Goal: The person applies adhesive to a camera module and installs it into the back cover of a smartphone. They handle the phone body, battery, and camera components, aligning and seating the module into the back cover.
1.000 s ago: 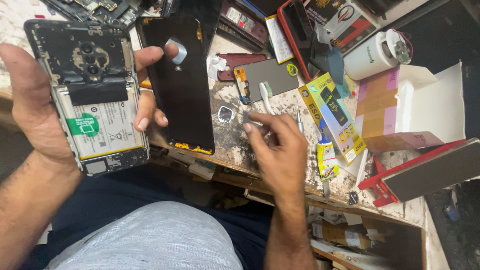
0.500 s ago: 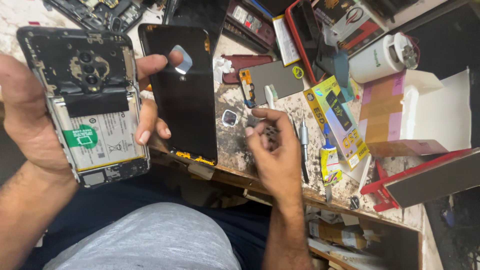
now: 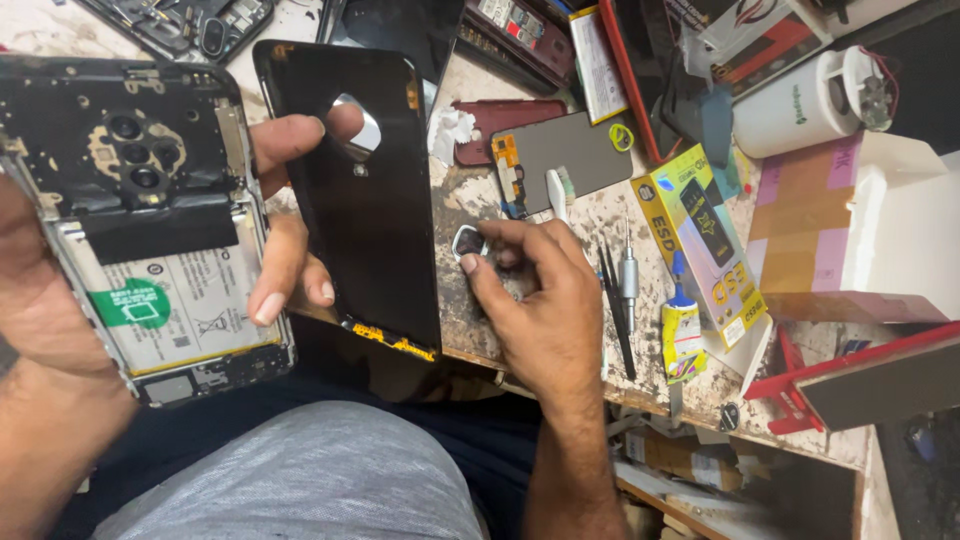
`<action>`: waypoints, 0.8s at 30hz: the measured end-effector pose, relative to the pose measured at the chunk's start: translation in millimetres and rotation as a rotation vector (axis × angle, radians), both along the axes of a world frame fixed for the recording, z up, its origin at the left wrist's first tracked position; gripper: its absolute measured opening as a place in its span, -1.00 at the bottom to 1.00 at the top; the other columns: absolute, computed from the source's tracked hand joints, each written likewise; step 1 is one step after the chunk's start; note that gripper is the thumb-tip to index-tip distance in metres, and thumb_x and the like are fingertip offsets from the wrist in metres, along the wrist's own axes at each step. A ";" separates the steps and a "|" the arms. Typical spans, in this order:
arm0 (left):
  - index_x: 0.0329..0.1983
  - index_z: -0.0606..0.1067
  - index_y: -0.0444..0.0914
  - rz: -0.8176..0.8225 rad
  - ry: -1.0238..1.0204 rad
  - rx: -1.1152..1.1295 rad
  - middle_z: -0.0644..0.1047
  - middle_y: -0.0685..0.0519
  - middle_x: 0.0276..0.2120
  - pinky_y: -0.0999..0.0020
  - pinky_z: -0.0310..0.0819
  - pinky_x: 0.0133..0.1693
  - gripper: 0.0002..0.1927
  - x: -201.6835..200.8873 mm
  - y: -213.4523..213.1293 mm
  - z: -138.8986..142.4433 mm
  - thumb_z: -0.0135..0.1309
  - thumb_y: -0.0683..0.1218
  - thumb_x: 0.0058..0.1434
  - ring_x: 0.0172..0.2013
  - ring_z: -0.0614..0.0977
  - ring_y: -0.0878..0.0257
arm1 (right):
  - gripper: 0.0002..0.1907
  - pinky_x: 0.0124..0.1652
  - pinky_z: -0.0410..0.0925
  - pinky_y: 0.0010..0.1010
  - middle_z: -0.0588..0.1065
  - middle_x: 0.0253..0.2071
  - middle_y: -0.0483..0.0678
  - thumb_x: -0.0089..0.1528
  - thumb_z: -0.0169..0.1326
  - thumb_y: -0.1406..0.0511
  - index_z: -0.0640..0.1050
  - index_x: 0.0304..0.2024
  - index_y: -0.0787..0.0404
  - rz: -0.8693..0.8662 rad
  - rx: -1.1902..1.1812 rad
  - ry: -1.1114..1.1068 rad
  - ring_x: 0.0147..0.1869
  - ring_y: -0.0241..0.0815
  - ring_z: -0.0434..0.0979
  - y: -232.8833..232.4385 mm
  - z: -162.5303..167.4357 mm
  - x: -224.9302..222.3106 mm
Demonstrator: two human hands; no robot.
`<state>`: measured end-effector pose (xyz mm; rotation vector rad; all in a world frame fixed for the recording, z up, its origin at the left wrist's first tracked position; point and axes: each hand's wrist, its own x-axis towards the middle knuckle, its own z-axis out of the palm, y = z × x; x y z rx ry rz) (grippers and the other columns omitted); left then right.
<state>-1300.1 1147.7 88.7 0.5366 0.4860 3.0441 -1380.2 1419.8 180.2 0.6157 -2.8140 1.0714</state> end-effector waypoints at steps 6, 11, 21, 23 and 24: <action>0.42 0.40 -0.38 -0.039 -0.054 0.055 0.22 -0.34 0.46 -0.33 0.53 -0.05 -0.16 -24.4 -9.6 5.9 0.01 0.34 0.33 -0.32 0.64 -0.24 | -0.68 -0.32 0.31 -0.53 0.44 -0.25 -0.16 0.17 0.33 0.35 0.63 -0.02 0.20 -0.011 -0.037 0.044 -0.30 -0.38 0.37 -8.7 -3.1 -18.3; 0.42 0.40 -0.38 -0.004 -0.082 -0.006 0.21 -0.35 0.46 -0.31 0.52 -0.07 -0.14 -38.2 -16.8 20.2 0.02 0.35 0.32 -0.32 0.61 -0.23 | -0.65 -0.32 0.30 -0.54 0.42 -0.26 -0.15 0.16 0.35 0.35 0.64 -0.01 0.20 -0.022 -0.023 0.031 -0.31 -0.36 0.34 -12.5 7.5 -35.3; 0.46 0.40 -0.30 -0.010 0.003 0.023 0.19 -0.29 0.50 -0.25 0.50 0.01 -0.21 -41.6 -21.4 38.7 -0.08 0.35 0.42 -0.30 0.54 -0.20 | -0.61 -0.41 0.30 -0.51 0.43 -0.33 -0.14 0.12 0.35 0.33 0.65 0.01 0.16 -0.059 0.010 -0.079 -0.35 -0.35 0.38 -20.0 37.8 -44.2; 0.46 0.40 -0.30 0.002 0.000 0.007 0.20 -0.29 0.50 -0.24 0.50 0.01 -0.22 -38.9 -20.0 37.9 -0.09 0.36 0.43 -0.30 0.53 -0.18 | -0.62 -0.41 0.32 -0.54 0.43 -0.32 -0.16 0.14 0.34 0.33 0.64 0.03 0.16 -0.015 0.001 -0.066 -0.30 -0.38 0.43 -18.4 40.0 -42.7; 0.45 0.39 -0.29 0.003 0.009 -0.006 0.20 -0.28 0.50 -0.23 0.50 0.00 -0.23 -38.2 -19.5 37.6 -0.08 0.36 0.44 -0.30 0.53 -0.18 | -0.63 -0.38 0.34 -0.55 0.44 -0.32 -0.17 0.14 0.33 0.33 0.65 0.02 0.16 0.010 0.004 -0.071 -0.29 -0.39 0.44 -17.4 40.2 -41.8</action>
